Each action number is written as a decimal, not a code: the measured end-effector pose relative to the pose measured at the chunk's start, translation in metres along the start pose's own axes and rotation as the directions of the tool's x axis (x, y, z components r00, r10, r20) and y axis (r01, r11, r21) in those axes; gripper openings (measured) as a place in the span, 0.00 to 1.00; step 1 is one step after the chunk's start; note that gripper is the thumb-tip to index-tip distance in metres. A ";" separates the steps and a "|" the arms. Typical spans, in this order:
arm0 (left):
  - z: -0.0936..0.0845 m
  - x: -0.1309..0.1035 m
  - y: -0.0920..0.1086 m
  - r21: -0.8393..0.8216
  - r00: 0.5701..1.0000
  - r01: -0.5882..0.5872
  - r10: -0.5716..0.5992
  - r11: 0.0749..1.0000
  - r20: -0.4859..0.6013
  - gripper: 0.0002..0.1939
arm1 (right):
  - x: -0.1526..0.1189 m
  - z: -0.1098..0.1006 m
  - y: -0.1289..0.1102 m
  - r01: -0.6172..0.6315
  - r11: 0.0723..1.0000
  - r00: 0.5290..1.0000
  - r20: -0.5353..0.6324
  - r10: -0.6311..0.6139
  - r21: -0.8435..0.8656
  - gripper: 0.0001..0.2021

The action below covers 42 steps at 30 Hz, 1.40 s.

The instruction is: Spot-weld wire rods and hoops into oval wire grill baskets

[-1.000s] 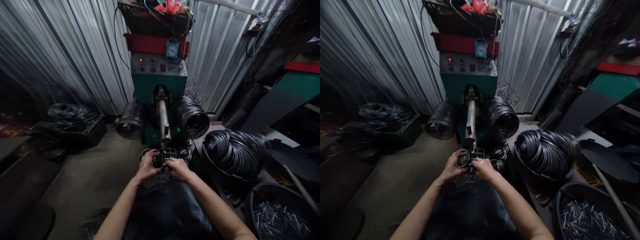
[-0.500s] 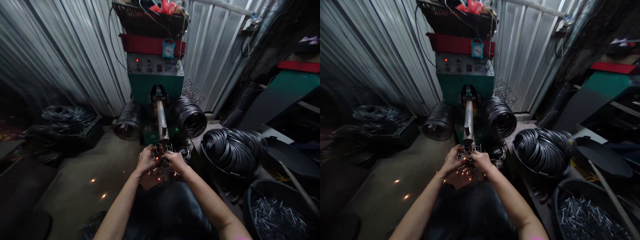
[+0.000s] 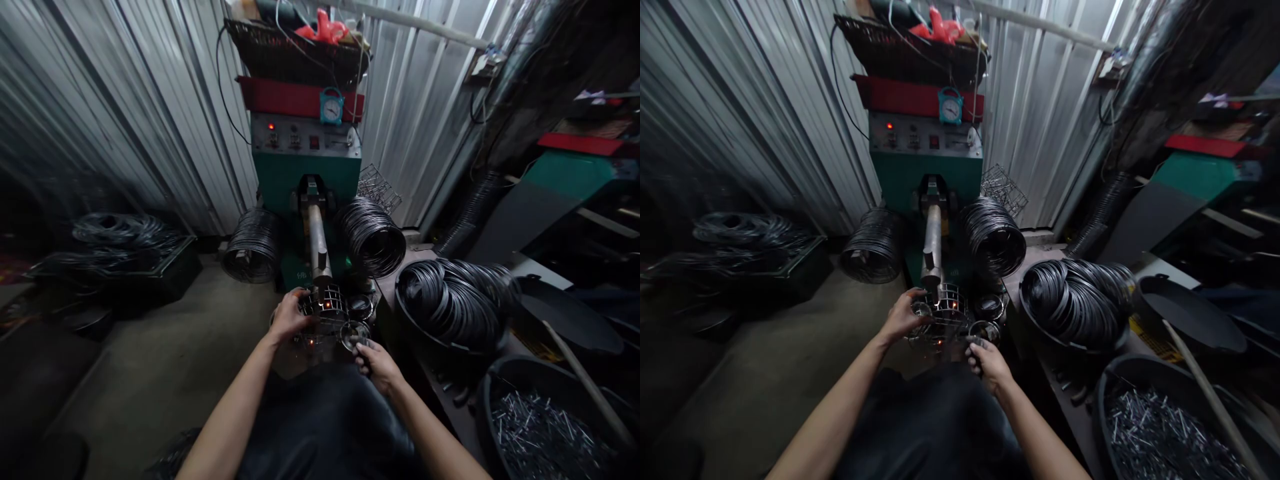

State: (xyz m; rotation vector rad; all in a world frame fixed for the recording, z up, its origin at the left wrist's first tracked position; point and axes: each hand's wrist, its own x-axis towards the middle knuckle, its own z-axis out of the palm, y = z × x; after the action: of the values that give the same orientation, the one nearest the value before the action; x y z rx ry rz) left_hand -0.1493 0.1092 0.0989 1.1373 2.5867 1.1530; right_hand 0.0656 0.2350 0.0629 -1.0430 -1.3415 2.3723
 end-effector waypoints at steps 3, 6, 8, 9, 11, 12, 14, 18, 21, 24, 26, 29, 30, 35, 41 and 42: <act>0.000 0.005 0.002 0.008 0.999 0.029 -0.028 1.000 -0.036 0.29 | -0.005 -0.008 0.007 -0.004 0.998 0.999 -0.039 0.007 0.069 0.17; 0.001 0.008 0.001 0.006 0.998 0.044 -0.044 0.999 -0.052 0.30 | -0.007 -0.012 0.009 -0.025 0.994 0.998 -0.060 0.032 0.109 0.15; 0.001 0.009 -0.002 0.006 0.997 0.053 -0.052 0.999 -0.062 0.30 | -0.006 -0.015 0.010 -0.036 0.985 0.997 -0.060 0.047 0.166 0.14; 0.001 0.010 -0.003 0.008 0.996 0.057 -0.056 0.998 -0.069 0.30 | -0.005 -0.016 0.010 -0.042 0.980 0.997 -0.061 0.054 0.195 0.13; 0.001 0.010 -0.003 0.013 0.996 0.061 -0.060 0.998 -0.072 0.30 | -0.003 -0.019 0.010 -0.062 0.969 0.995 -0.062 0.079 0.240 0.12; 0.001 0.011 -0.003 0.015 0.996 0.062 -0.061 0.998 -0.068 0.30 | -0.003 -0.021 0.011 -0.084 0.963 0.993 -0.059 0.102 0.256 0.11; -0.001 0.013 -0.002 0.022 0.997 0.062 -0.061 0.998 -0.045 0.30 | -0.002 -0.024 0.011 -0.134 0.950 0.987 -0.044 0.152 0.282 0.08; -0.006 0.017 0.001 0.016 0.998 0.054 -0.054 0.998 -0.016 0.31 | -0.007 -0.031 0.010 -0.181 0.925 0.980 -0.014 0.197 0.335 0.07; -0.007 0.014 0.001 -0.017 0.999 0.041 -0.041 0.999 0.019 0.31 | -0.018 -0.038 0.014 -0.144 0.932 0.984 -0.049 0.170 0.334 0.09; -0.004 -0.001 -0.001 -0.037 1.000 -0.008 0.009 0.999 0.020 0.33 | -0.031 -0.047 0.025 0.021 0.984 0.989 -0.150 0.006 0.178 0.11; -0.002 -0.014 -0.001 -0.033 0.999 -0.050 0.050 0.998 0.002 0.34 | -0.039 -0.054 0.035 0.098 0.992 0.978 -0.194 -0.082 0.077 0.13; -0.001 -0.030 -0.001 -0.033 0.997 -0.073 0.073 0.997 0.000 0.34 | -0.047 -0.063 0.048 0.069 0.996 0.972 -0.229 -0.054 0.058 0.14; -0.001 -0.033 0.000 -0.035 0.997 -0.071 0.071 0.997 0.003 0.34 | -0.049 -0.065 0.051 0.056 0.996 0.970 -0.241 -0.038 0.067 0.15; -0.005 -0.032 0.011 -0.016 0.999 -0.044 0.044 0.999 0.021 0.33 | -0.052 -0.069 0.053 0.096 0.994 0.953 -0.284 -0.105 -0.047 0.17; -0.001 -0.042 -0.006 -0.114 0.998 -0.057 0.060 0.992 0.026 0.42 | -0.061 -0.084 0.068 0.341 0.767 0.873 -0.119 -0.472 -0.543 0.15; 0.003 -0.048 -0.016 -0.169 0.999 -0.050 0.053 0.984 0.014 0.46 | -0.063 -0.089 0.074 0.375 0.703 0.860 -0.056 -0.507 -0.604 0.15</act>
State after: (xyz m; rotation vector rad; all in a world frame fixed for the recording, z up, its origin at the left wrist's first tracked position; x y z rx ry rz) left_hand -0.1233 0.0722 0.0764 1.1775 2.4058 1.3365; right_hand 0.1821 0.2208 0.0029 -0.9242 -2.0122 1.4701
